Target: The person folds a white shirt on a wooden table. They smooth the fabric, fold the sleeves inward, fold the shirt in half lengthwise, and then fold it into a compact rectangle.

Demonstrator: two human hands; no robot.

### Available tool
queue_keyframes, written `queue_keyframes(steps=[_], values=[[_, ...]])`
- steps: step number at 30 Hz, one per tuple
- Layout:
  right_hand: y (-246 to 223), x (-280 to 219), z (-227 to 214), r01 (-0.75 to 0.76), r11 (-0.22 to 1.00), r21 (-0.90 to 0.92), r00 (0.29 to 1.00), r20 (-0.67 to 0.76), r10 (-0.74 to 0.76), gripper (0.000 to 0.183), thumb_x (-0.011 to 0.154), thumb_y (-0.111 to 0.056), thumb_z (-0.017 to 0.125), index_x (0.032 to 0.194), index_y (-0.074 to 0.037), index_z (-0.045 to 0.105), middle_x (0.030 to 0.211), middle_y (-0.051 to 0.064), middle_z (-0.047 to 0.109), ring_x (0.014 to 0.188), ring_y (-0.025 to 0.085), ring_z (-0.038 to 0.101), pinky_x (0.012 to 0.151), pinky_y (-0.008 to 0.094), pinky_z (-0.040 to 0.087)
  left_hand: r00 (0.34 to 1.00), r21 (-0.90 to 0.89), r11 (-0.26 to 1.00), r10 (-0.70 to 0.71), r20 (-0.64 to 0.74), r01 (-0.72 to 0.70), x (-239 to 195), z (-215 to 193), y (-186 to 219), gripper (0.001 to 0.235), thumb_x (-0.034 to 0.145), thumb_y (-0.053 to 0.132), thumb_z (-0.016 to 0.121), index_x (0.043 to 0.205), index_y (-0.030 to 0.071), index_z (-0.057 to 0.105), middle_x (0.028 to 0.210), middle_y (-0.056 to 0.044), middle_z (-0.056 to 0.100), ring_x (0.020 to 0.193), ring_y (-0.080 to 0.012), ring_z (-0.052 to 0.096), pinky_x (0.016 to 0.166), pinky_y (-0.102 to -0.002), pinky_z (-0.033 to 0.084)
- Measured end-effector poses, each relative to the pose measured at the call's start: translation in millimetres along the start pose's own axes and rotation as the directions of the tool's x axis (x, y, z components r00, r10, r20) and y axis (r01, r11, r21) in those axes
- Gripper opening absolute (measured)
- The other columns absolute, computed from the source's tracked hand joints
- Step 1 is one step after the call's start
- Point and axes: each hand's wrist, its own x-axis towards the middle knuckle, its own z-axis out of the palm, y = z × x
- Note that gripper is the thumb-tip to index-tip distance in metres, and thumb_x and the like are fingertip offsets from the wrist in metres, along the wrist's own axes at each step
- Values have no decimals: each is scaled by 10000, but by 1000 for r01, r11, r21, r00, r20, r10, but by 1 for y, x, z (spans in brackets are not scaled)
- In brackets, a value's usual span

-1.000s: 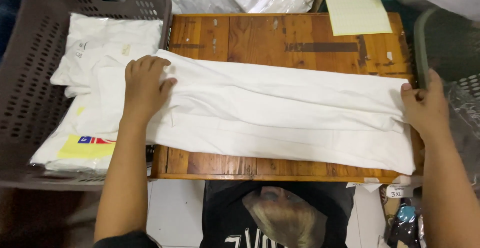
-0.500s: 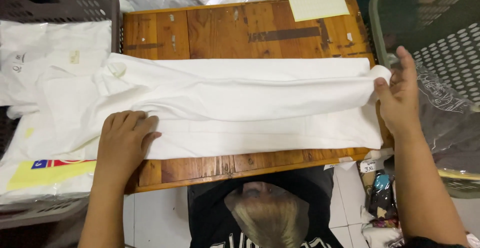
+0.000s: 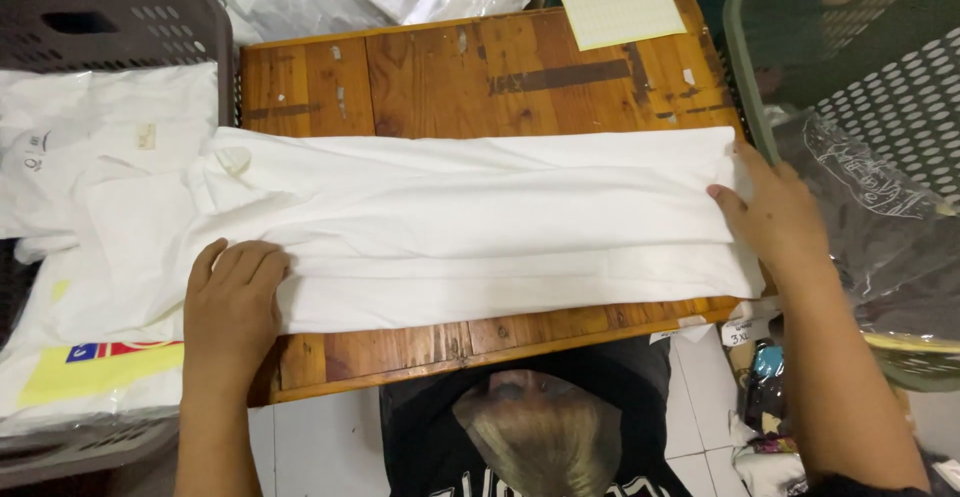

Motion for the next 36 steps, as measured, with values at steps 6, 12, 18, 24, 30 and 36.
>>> queue_keyframes(steps=[6,12,18,24,30,36], values=[[40,19,35,188,881,-433,782,-476,-401,474,795,-327,592,1252,-216,529,1069,145,486,761,365,527,610,417,437,990,-91,995,-27,135,40,2,-9,2,55,721,115,538,716,82,582,866,-6,565,880,-193,512,963,-379,336],[29,41,39,558,649,-516,478,-439,-761,243,899,-143,552,1122,-114,644,1131,102,581,1052,280,547,798,409,456,999,-326,945,7,-31,-17,34,-16,15,257,795,217,597,600,72,514,619,-17,504,612,-219,474,764,-349,376],[8,62,37,608,717,-341,751,-44,-659,357,840,-398,413,1035,-147,577,1230,26,497,1293,222,325,1048,504,152,964,-412,911,117,241,-8,83,41,4,280,841,211,472,1060,45,528,1072,-78,558,964,-267,499,850,-382,349],[16,67,24,455,870,-188,881,-44,-471,237,820,-356,444,816,-218,636,648,5,648,945,221,505,750,341,401,937,-391,920,168,306,-38,102,58,3,333,801,363,556,662,62,573,810,-48,506,735,-240,481,691,-348,377],[-36,74,23,500,819,-280,819,-155,-553,356,911,-396,380,964,-169,649,1002,55,627,917,266,565,672,419,428,994,-548,835,100,51,-56,110,74,20,373,785,179,613,473,39,462,741,-37,498,637,-214,474,518,-325,360],[-57,95,34,530,784,-322,834,30,-551,313,885,-416,389,891,-171,583,888,3,627,812,253,546,811,385,325,991,-501,858,132,2,-113,110,61,29,229,787,185,516,965,41,502,1065,-98,527,910,-282,486,774,-389,380]])
